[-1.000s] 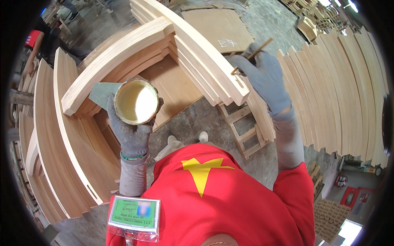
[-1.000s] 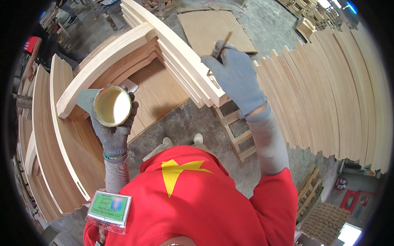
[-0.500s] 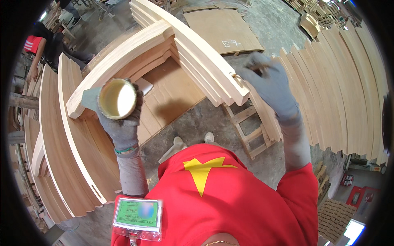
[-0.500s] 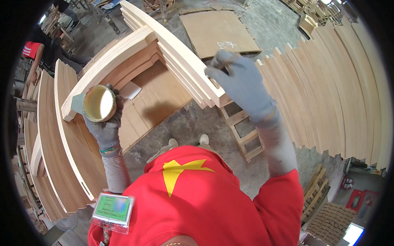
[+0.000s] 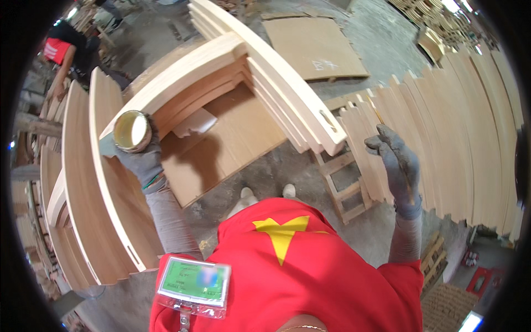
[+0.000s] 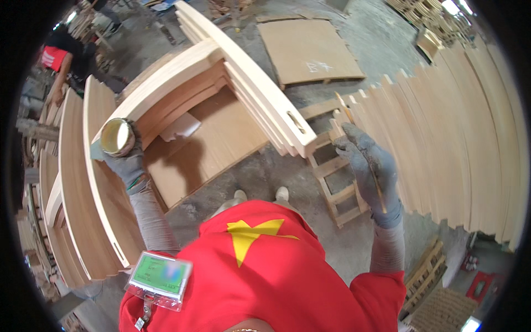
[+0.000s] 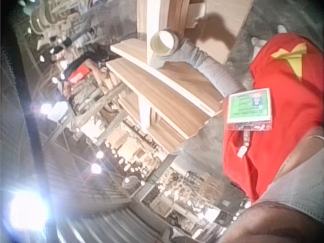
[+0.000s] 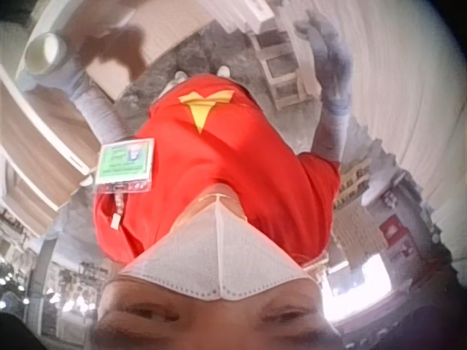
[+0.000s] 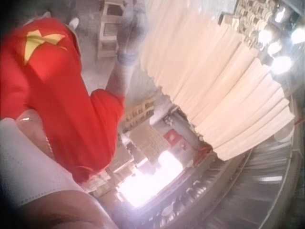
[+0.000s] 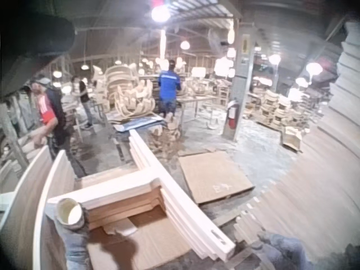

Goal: The person applies a white adhesive to the edges of wooden furniture components using a brush and a small container. They handle multiple wooden pieces, lifting and repositioning them on a workbench while working in a factory environment.

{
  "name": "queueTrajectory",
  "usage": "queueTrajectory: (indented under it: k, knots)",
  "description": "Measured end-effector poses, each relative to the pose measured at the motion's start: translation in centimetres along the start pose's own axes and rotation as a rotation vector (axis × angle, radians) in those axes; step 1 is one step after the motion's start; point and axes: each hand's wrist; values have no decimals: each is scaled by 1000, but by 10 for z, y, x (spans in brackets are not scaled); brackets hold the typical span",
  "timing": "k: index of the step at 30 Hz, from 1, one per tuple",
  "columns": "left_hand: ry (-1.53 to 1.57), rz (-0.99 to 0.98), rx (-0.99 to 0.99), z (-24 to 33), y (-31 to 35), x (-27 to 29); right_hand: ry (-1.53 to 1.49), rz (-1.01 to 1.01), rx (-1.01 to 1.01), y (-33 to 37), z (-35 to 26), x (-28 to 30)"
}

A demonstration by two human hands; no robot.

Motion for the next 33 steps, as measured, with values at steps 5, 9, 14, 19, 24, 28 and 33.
queueTrajectory:
  k: [5, 9, 14, 19, 24, 28, 33]
  knots:
    - [81, 46, 5, -2, -2, -15, 49, -55, -54, -3, 41, -59]
    - [120, 77, 28, -1, -7, -11, -111, -169, -175, -17, 40, -74]
    - [72, 76, -14, -5, -32, -4, -19, -306, -398, -45, 42, -72]
    - [-23, 52, -64, -5, -82, 5, 61, -272, -304, -96, 32, -92]
    - [46, 67, -9, -7, -100, -11, 91, -347, -254, -119, 53, -101]
    - [201, -58, 187, -23, -64, -52, -343, -83, -31, -94, 70, -76]
    - [361, -312, 479, -40, 36, -93, -478, 202, -180, -58, -10, -18]
Point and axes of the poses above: each hand's wrist, its own y-axis away from the middle knuckle, its own x-axis out of the back of the hand, z = x × y, and after that the axes turned 9 degrees about -z, right-handed
